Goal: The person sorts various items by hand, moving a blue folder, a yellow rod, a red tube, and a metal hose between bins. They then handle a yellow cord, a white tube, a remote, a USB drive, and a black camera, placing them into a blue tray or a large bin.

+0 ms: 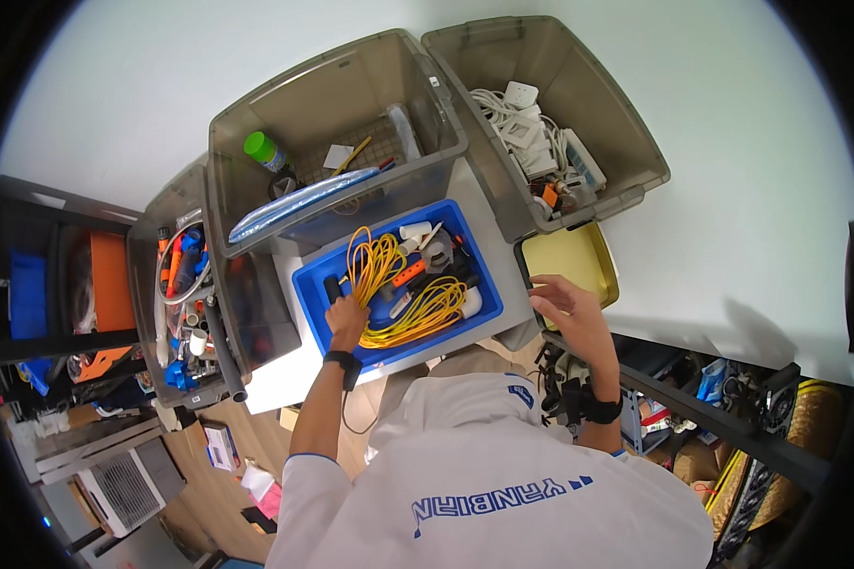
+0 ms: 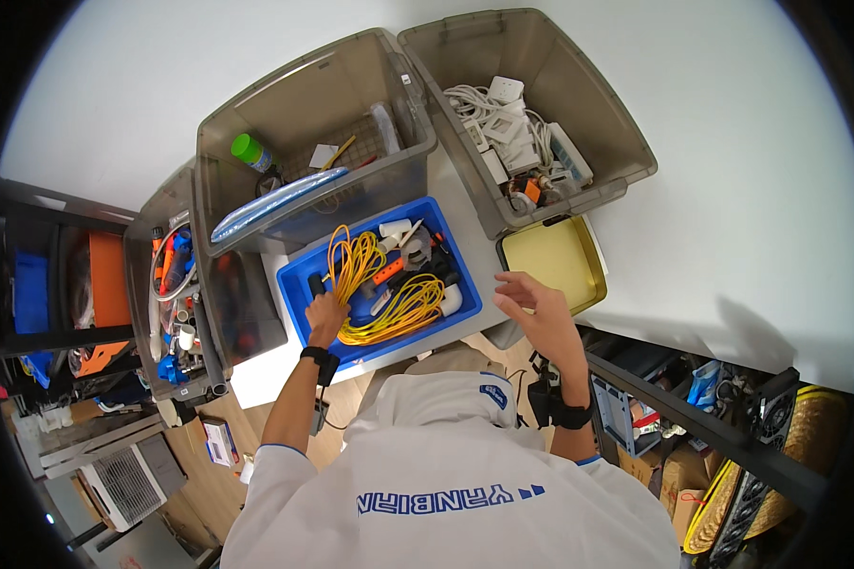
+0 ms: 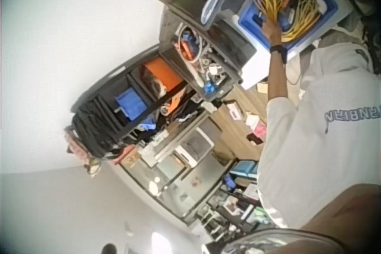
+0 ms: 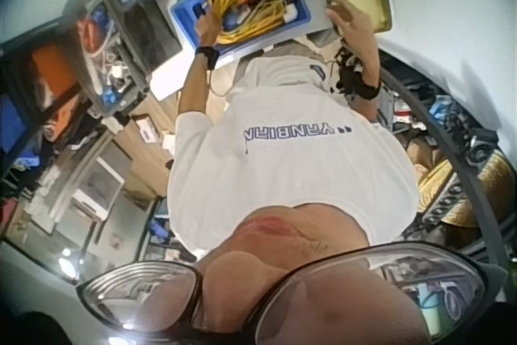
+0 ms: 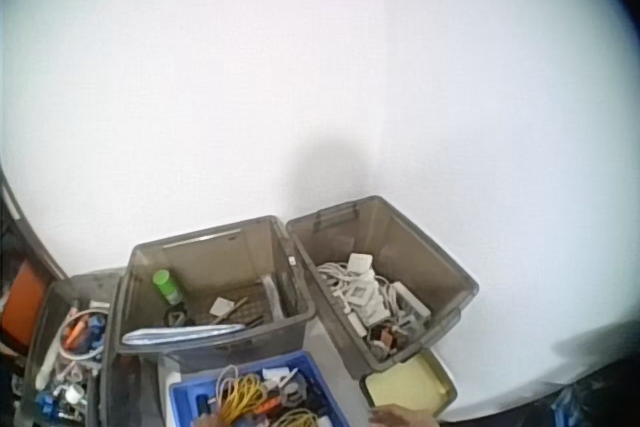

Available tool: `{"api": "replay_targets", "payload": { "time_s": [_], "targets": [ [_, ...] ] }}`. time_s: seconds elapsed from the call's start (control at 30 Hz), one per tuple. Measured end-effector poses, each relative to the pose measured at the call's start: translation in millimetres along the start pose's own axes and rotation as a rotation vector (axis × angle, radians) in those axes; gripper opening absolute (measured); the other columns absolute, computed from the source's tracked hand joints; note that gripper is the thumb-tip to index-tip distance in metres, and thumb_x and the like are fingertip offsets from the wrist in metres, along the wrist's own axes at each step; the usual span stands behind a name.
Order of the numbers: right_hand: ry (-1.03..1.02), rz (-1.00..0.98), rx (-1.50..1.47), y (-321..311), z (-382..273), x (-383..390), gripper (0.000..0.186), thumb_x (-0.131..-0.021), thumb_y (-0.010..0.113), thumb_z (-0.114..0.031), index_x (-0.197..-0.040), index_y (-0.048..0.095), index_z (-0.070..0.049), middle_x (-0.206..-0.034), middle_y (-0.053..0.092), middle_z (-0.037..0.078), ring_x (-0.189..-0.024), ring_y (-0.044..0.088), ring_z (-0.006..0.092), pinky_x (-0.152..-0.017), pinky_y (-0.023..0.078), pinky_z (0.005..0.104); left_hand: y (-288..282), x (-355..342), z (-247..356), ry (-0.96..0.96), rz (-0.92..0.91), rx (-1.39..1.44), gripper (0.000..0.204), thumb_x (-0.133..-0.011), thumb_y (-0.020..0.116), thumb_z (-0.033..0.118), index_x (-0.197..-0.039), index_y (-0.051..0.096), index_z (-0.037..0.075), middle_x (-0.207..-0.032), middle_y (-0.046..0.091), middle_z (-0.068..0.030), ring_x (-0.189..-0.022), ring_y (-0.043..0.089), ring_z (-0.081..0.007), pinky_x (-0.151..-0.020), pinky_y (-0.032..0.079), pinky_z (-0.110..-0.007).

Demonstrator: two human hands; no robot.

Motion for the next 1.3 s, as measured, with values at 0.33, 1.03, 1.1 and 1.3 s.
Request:
{"api": "replay_targets", "payload": {
  "time_s": [0.33, 1.03, 1.1, 1.3],
  "targets": [
    [0.059, -0.2, 0.029, 52.3, 27.1, -15.4, 0.036, -0.099, 0.071, -0.023, -0.128, 0.066, -0.003, -0.102, 0.077, 0.016, -0.093, 0.076, 0.0254, -0.085, 0.058, 0.0344, -35.2, 39.7, -2.8, 0.024, 0.029, 0.066, 0.04, -0.082, 0.081, 0.039, -0.098, 0.074, 0.003, -0.097, 0.074, -0.0231, -0.09, 0.074, -0.0413, -0.078, 0.059, -0.051],
    [0.105, -0.518, -0.136, 156.0, 85.8, 2.0, 0.045, -0.099, 0.07, -0.035, -0.124, 0.068, 0.002, -0.104, 0.077, 0.016, -0.095, 0.075, 0.0261, -0.084, 0.059, 0.0362, -177.2, 134.0, 41.2, 0.036, 0.274, 0.018, 0.032, -0.081, 0.074, 0.033, -0.078, 0.071, 0.001, -0.07, 0.068, -0.024, -0.067, 0.07, -0.0445, -0.064, 0.057, -0.052],
    [0.156, -0.634, -0.221, 184.4, 82.6, 10.3, 0.05, -0.101, 0.067, -0.041, -0.123, 0.068, 0.004, -0.108, 0.076, 0.016, -0.1, 0.074, 0.0263, -0.086, 0.059, 0.0354, -189.5, 143.3, 44.6, 0.031, 0.287, 0.014, 0.032, -0.081, 0.074, 0.033, -0.077, 0.071, 0.001, -0.068, 0.067, -0.0243, -0.067, 0.069, -0.0453, -0.063, 0.056, -0.052],
    [0.543, -0.964, -0.541, 236.6, 71.0, 61.1, 0.072, -0.107, 0.045, -0.061, -0.141, 0.054, 0.001, -0.133, 0.065, 0.021, -0.114, 0.069, 0.0275, -0.094, 0.058, 0.0391, -224.6, 177.7, 45.1, -0.04, 0.32, 0.17, 0.031, -0.081, 0.074, 0.03, -0.076, 0.07, 0.0, -0.068, 0.068, -0.0206, -0.064, 0.067, -0.045, -0.062, 0.054, -0.049]
  ]
}}
Point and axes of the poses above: each hand's wrist, its own x-axis away from the middle knuckle, its own y-axis out of the palm, z = x × y, the point moved 10 cm from there along -x, towards the middle knuckle
